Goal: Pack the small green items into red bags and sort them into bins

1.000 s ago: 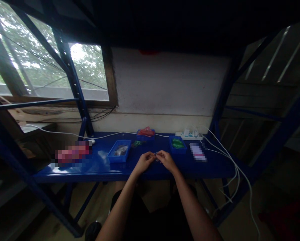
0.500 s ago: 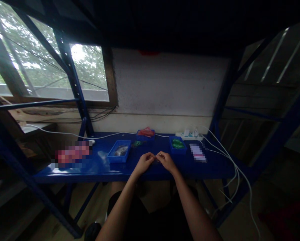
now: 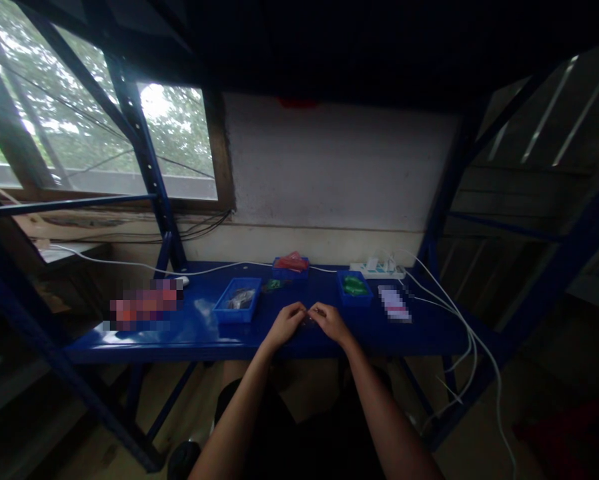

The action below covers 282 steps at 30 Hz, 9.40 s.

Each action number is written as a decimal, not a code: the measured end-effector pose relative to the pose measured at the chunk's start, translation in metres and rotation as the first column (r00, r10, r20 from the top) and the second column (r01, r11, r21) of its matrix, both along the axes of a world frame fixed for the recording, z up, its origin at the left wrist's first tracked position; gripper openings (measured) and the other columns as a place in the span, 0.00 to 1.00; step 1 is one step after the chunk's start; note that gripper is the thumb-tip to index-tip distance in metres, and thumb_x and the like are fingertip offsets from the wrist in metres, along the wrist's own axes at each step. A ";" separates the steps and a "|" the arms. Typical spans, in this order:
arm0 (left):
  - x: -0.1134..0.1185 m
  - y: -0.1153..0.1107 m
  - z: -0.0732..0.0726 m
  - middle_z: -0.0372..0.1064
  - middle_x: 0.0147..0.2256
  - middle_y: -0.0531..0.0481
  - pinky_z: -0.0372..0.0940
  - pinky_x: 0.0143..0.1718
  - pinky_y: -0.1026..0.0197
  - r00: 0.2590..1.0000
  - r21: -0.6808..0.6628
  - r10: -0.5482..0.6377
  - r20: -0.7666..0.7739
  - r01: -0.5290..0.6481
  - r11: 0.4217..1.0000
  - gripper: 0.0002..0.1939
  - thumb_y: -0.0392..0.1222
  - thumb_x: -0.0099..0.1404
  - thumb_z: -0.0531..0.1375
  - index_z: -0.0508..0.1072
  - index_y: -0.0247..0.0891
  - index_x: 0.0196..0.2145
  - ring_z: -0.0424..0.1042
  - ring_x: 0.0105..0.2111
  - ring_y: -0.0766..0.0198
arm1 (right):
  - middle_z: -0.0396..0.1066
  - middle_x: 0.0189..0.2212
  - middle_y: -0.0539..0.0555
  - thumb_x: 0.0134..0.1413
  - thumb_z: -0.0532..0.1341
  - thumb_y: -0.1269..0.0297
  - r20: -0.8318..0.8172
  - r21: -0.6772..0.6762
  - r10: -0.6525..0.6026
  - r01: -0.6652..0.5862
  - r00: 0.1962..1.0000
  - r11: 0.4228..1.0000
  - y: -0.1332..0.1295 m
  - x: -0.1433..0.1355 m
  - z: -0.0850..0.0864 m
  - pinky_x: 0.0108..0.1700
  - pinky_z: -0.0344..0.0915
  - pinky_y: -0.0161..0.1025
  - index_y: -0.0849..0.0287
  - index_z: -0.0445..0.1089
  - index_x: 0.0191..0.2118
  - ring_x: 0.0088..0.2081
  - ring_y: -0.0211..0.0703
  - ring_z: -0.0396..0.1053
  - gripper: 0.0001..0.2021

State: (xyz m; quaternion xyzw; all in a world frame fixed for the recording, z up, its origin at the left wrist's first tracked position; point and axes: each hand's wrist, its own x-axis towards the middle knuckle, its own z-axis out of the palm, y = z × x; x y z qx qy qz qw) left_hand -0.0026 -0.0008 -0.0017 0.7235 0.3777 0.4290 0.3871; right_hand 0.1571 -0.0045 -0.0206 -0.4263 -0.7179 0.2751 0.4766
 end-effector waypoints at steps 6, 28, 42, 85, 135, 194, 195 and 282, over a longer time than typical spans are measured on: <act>0.001 0.007 -0.006 0.70 0.26 0.50 0.58 0.29 0.63 0.994 0.026 0.095 0.049 -0.096 0.995 0.12 0.47 0.54 0.58 0.74 0.35 0.28 0.65 0.27 0.62 | 0.71 0.27 0.51 0.50 0.59 0.60 -0.079 0.036 -0.117 0.120 0.990 0.992 0.004 0.001 0.000 0.36 0.62 0.37 0.57 0.72 0.28 0.32 0.42 0.67 0.08; 0.005 0.011 -0.009 0.64 0.20 0.56 0.54 0.24 0.66 0.975 -0.106 0.135 0.178 -0.118 0.987 0.18 0.55 0.53 0.58 0.66 0.36 0.30 0.61 0.20 0.68 | 0.73 0.33 0.53 0.49 0.59 0.61 -0.269 -0.115 -0.025 -0.006 0.963 0.993 0.004 0.002 -0.003 0.31 0.67 0.36 0.57 0.70 0.34 0.36 0.44 0.71 0.08; 0.004 0.006 -0.004 0.64 0.20 0.54 0.54 0.24 0.66 0.992 -0.057 0.048 0.120 -0.041 0.997 0.18 0.54 0.53 0.60 0.70 0.34 0.27 0.61 0.21 0.68 | 0.72 0.30 0.51 0.49 0.60 0.61 -0.187 -0.066 -0.005 -0.008 0.982 0.998 0.011 0.001 -0.009 0.35 0.66 0.37 0.56 0.69 0.31 0.35 0.43 0.70 0.06; 0.001 0.012 -0.012 0.76 0.35 0.45 0.64 0.44 0.58 0.997 0.063 0.020 0.078 -0.025 0.998 0.13 0.45 0.58 0.57 0.76 0.34 0.34 0.72 0.38 0.57 | 0.73 0.29 0.51 0.55 0.56 0.58 -0.107 -0.055 -0.046 0.040 0.993 0.998 0.005 0.000 -0.005 0.32 0.66 0.36 0.58 0.71 0.34 0.30 0.41 0.71 0.10; 0.002 0.062 0.029 0.67 0.48 0.31 0.62 0.46 0.52 0.456 0.440 0.529 -0.716 -0.294 0.848 0.16 0.36 0.64 0.50 0.70 0.30 0.48 0.66 0.50 0.46 | 0.73 0.24 0.51 0.54 0.56 0.60 -0.079 -0.048 -0.129 0.125 0.988 0.991 0.002 0.000 -0.001 0.31 0.65 0.36 0.57 0.69 0.29 0.27 0.41 0.71 0.09; 0.013 0.011 -0.008 0.75 0.34 0.47 0.65 0.36 0.61 0.975 0.007 0.055 0.216 -0.057 0.998 0.17 0.46 0.52 0.64 0.72 0.33 0.38 0.72 0.33 0.60 | 0.69 0.23 0.48 0.48 0.59 0.59 -0.128 -0.030 -0.121 0.118 0.984 0.993 0.013 0.003 -0.010 0.32 0.63 0.36 0.56 0.64 0.27 0.28 0.41 0.69 0.07; 0.013 0.010 -0.008 0.75 0.35 0.46 0.65 0.38 0.61 0.979 0.023 0.043 0.199 -0.048 0.999 0.18 0.45 0.52 0.64 0.72 0.33 0.39 0.72 0.35 0.59 | 0.70 0.23 0.49 0.48 0.59 0.59 -0.123 -0.024 -0.126 0.124 0.984 0.992 0.013 0.003 -0.011 0.33 0.64 0.36 0.57 0.64 0.27 0.28 0.41 0.69 0.07; 0.013 0.005 -0.003 0.67 0.24 0.54 0.59 0.20 0.66 0.980 -0.105 0.042 0.195 -0.022 0.994 0.17 0.55 0.59 0.54 0.66 0.36 0.32 0.69 0.22 0.65 | 0.62 0.14 0.46 0.54 0.53 0.50 -0.142 -0.036 -0.193 0.190 0.971 0.981 0.004 0.002 -0.002 0.21 0.58 0.33 0.55 0.63 0.27 0.19 0.39 0.64 0.14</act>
